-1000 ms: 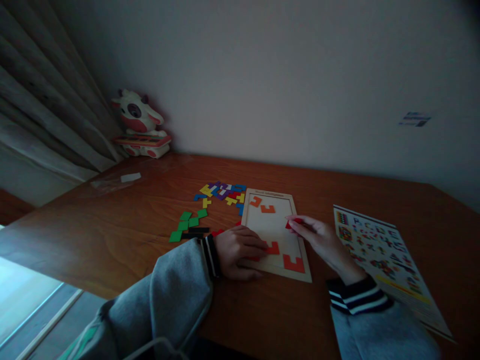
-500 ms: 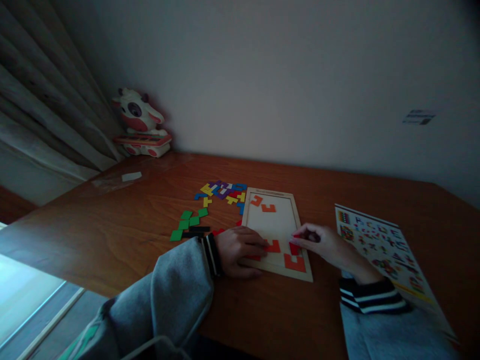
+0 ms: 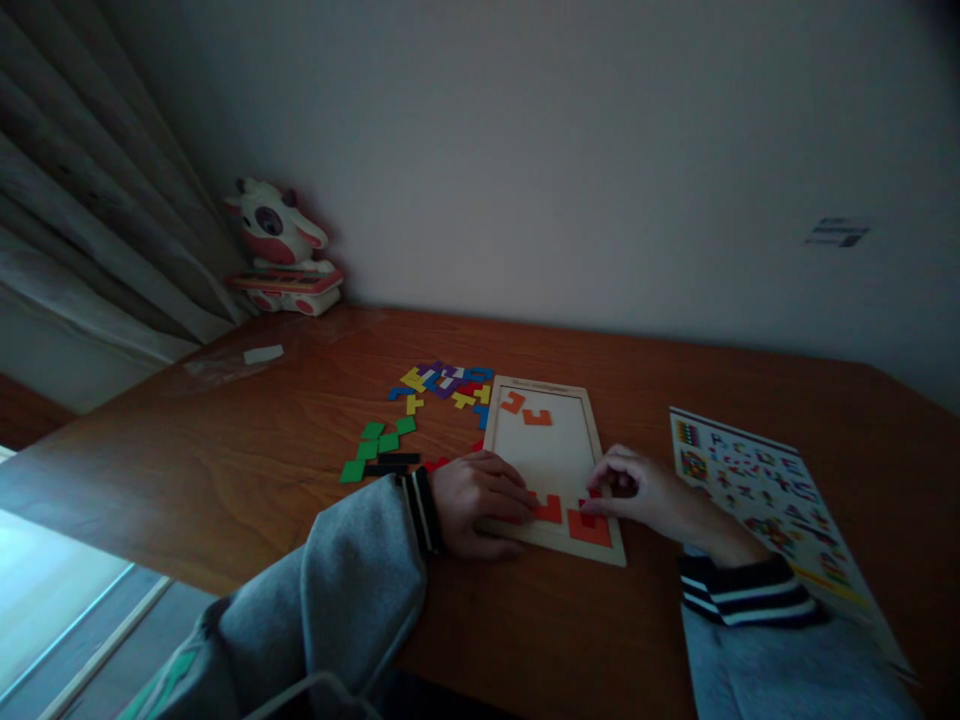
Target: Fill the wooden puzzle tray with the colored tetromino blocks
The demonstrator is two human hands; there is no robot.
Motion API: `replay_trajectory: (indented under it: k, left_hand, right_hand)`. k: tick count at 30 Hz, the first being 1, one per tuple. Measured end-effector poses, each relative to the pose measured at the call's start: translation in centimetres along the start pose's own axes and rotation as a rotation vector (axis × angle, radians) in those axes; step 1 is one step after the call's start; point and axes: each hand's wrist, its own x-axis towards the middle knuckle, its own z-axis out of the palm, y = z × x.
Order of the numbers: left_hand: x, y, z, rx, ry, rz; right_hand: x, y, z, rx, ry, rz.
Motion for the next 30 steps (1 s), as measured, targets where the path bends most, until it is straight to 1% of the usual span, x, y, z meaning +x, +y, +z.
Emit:
replay_trajectory:
  k: [4, 6, 11, 13, 15, 17, 19, 21, 25, 28, 30]
  left_hand:
    - [0.0, 0.0, -0.2, -0.013, -0.027, -0.005]
    - [0.0, 0.0, -0.2, -0.045, -0.022, 0.003]
    - [0.2, -0.2, -0.2, -0.101, 0.075, 0.029]
    - [0.1, -0.4, -0.7, -0.049, 0.129, -0.001]
    - [-0.2, -0.8, -1.5, 0.066, 0.175, -0.050]
    - [-0.6, -1.3, -2.2, 0.198, 0.198, -0.095]
    - [-1.0, -1.7, -2.7, 0.289, 0.194, -0.111]
    - [-1.3, -1.8, -2.8, 0.319, 0.174, -0.115]
    - [-1.3, -1.8, -2.1, 0.276, 0.098, -0.122]
    - [-1.3, -1.9, -1.7, 0.241, 0.077, -0.115]
    - [-1.3, -1.9, -1.6, 0.226, 0.067, -0.116]
  right_hand:
    - [0.1, -0.3, -0.1, -0.027, -0.015, 0.003]
    - [0.2, -0.2, -0.1, -0.046, -0.001, -0.001]
    - [0.5, -0.1, 0.1, -0.098, 0.058, -0.008]
    - [0.6, -0.1, 0.2, -0.118, 0.071, -0.005]
    - [0.6, 0.0, 0.4, -0.137, 0.090, -0.010]
    - [0.7, 0.1, 0.5, -0.161, 0.119, -0.024]
    - [0.7, 0.0, 0.6, -0.182, 0.150, -0.050]
    - [0.6, -0.2, 0.8, -0.200, 0.182, -0.097]
    - [0.5, -1.4, 1.3, -0.264, 0.232, -0.221]
    - [0.6, -2.5, 2.4, -0.286, 0.234, -0.304]
    - [0.7, -3.1, 3.3, -0.298, 0.227, -0.323]
